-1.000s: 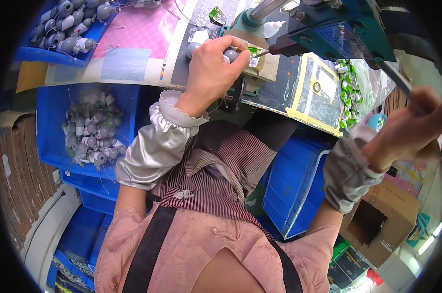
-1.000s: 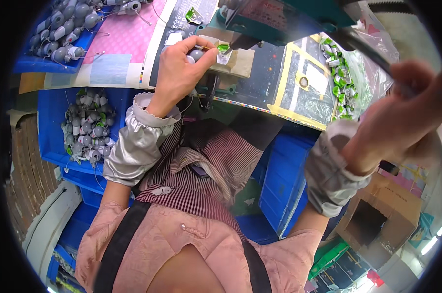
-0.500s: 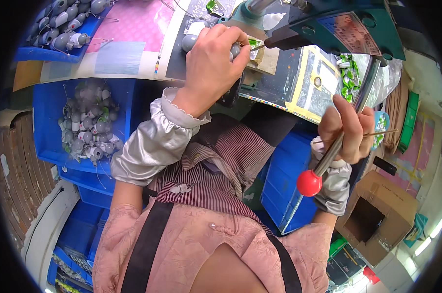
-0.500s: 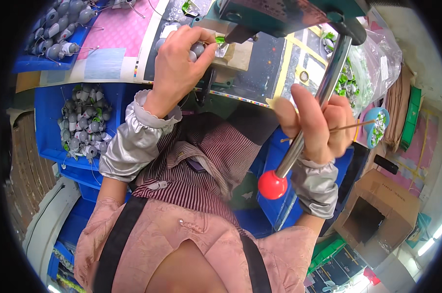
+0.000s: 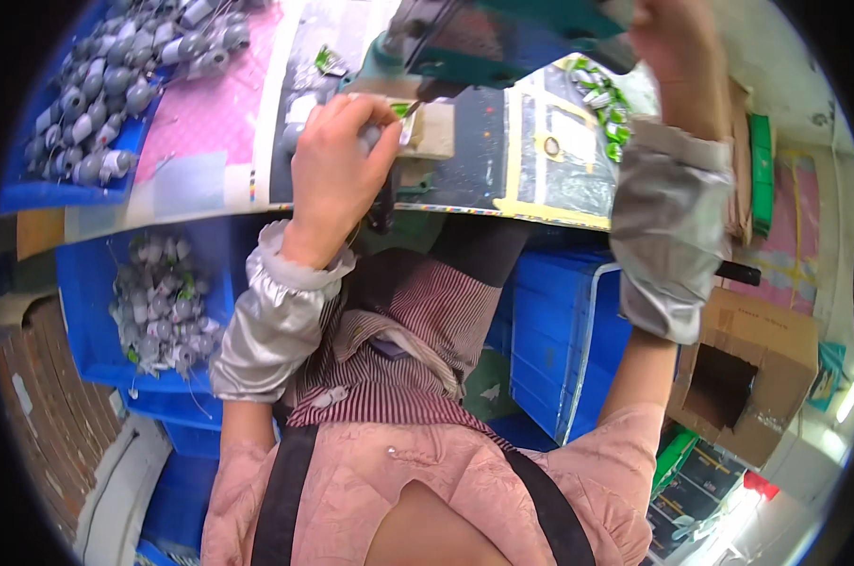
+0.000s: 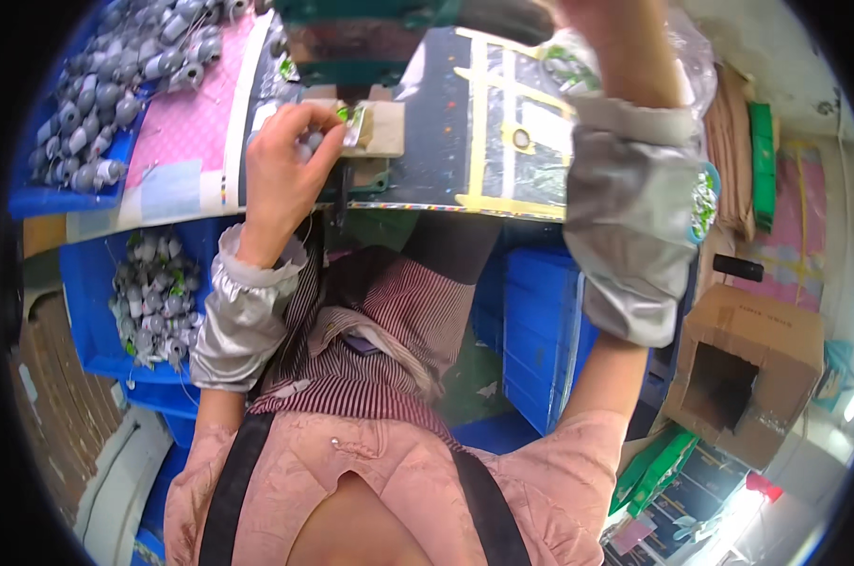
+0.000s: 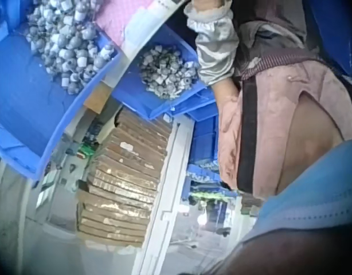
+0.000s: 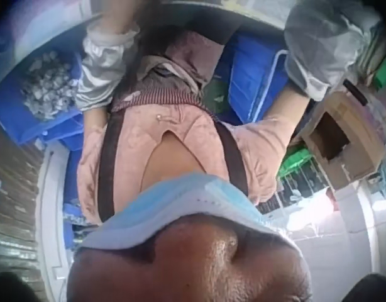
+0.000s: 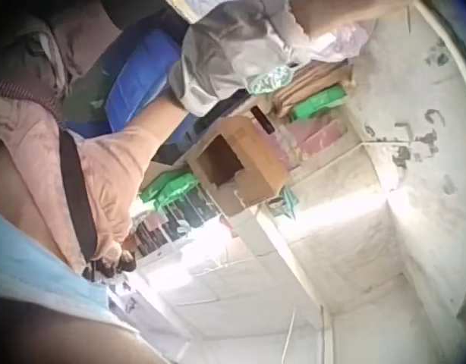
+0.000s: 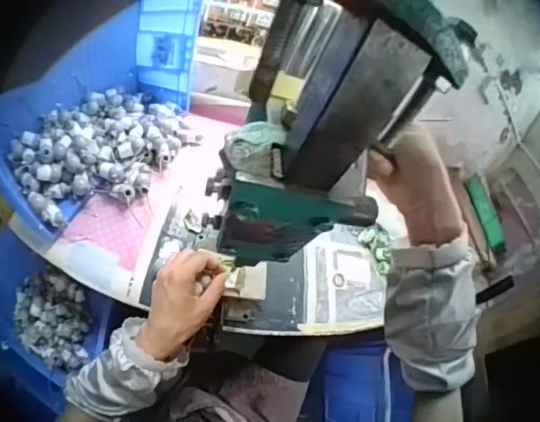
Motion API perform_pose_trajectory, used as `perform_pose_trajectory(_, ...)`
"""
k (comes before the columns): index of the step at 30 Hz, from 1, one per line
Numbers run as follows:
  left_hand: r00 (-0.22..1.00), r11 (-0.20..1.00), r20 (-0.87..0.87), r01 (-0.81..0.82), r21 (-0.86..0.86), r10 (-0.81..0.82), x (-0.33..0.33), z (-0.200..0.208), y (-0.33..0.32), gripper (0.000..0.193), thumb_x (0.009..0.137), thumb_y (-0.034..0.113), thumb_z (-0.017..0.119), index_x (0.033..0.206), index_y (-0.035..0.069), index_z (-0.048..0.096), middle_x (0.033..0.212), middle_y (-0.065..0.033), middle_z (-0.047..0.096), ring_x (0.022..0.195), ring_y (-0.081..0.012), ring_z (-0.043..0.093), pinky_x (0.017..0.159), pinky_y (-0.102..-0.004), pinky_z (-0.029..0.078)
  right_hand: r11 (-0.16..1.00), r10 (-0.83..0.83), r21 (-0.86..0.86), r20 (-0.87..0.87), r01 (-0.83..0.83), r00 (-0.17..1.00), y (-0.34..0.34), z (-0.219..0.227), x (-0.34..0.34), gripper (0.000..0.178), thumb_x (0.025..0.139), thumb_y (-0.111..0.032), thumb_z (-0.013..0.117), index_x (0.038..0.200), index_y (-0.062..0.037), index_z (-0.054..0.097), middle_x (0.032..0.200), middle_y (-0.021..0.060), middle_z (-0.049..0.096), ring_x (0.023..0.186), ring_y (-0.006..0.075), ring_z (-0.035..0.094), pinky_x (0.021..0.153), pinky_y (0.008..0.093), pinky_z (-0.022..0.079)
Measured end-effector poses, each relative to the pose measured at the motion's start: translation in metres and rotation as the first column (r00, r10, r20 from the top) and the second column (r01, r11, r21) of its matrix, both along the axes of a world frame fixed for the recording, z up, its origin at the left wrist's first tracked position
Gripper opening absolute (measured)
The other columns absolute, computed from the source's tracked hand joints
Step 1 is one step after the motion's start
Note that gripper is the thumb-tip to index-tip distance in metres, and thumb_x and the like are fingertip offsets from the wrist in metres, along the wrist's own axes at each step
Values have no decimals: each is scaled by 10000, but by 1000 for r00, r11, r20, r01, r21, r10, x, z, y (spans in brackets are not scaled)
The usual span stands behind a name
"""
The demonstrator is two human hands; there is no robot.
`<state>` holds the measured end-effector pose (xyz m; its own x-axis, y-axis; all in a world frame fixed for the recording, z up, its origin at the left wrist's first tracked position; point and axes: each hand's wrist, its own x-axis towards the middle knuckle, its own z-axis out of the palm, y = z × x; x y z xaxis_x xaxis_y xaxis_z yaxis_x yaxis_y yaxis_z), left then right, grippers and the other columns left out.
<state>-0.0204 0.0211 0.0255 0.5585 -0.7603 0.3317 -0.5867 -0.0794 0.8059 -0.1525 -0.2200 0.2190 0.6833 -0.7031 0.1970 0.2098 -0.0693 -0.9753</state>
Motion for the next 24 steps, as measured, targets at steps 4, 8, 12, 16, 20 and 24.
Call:
perform_pose_trajectory(4, 911, 990, -388, 142, -26, -141, 4, 22, 20, 124, 847, 113, 720, 932, 28, 693, 817, -106, 686, 707, -158, 634, 663, -286, 483, 450, -513, -884, -373, -127, 773, -13, -79, -38, 125, 881, -106, 564, 864, 8, 613, 719, 184, 621, 693, 383, 622, 619, 447, 488)
perform_pose_trajectory(8, 980, 990, -145, -138, -16, 134, 54, 17, 33, 105, 830, 109, 723, 895, 36, 686, 759, -95, 669, 672, -170, 602, 635, -316, 472, 326, -830, -789, -503, -521, 241, -56, -174, -111, 131, 902, -79, 573, 1010, -17, 614, 1012, 183, 630, 1001, 385, 612, 803, 472, 524)
perform_pose_trajectory(12, 902, 1000, 432, 15, 3, -15, 91, 1, 16, 212, 807, 50, 687, 997, -1, 608, 1031, -184, 602, 996, -362, 574, 867, -424, 474, 81, -864, -814, -345, -576, 366, -76, -208, -126, 308, 835, 23, 539, 1137, 24, 600, 1066, 177, 619, 1042, 338, 598, 838, 427, 542)
perform_pose_trajectory(16, 764, 991, 645, -75, 114, -17, 137, -8, -47, 196, 813, -31, 573, 1006, 5, 578, 1002, -189, 590, 961, -386, 574, 838, -458, 484, -6, -871, -849, -256, -529, 420, -97, -216, -139, 261, 824, 20, 549, 1079, 27, 606, 1057, 169, 606, 994, 340, 600, 811, 410, 541)
perform_pose_trajectory(20, 668, 966, 740, -234, 114, 74, 180, -20, -73, 205, 808, -20, 581, 1010, 18, 573, 1025, -196, 594, 1014, -381, 587, 864, -463, 494, 215, -849, -883, -380, -417, 367, -90, -208, -120, 196, 837, -29, 646, 1018, 39, 614, 1086, 187, 595, 1025, 359, 605, 813, 428, 541)
perform_pose_trajectory(24, 583, 950, 758, -267, -160, 292, 189, -30, -115, 213, 927, 181, 570, 1054, 41, 668, 1061, -110, 641, 886, -259, 663, 817, -419, 529, 275, -874, -860, -410, -430, 260, -106, -212, -135, 274, 828, -82, 699, 1057, 37, 607, 1094, 197, 585, 1015, 375, 616, 823, 450, 538)
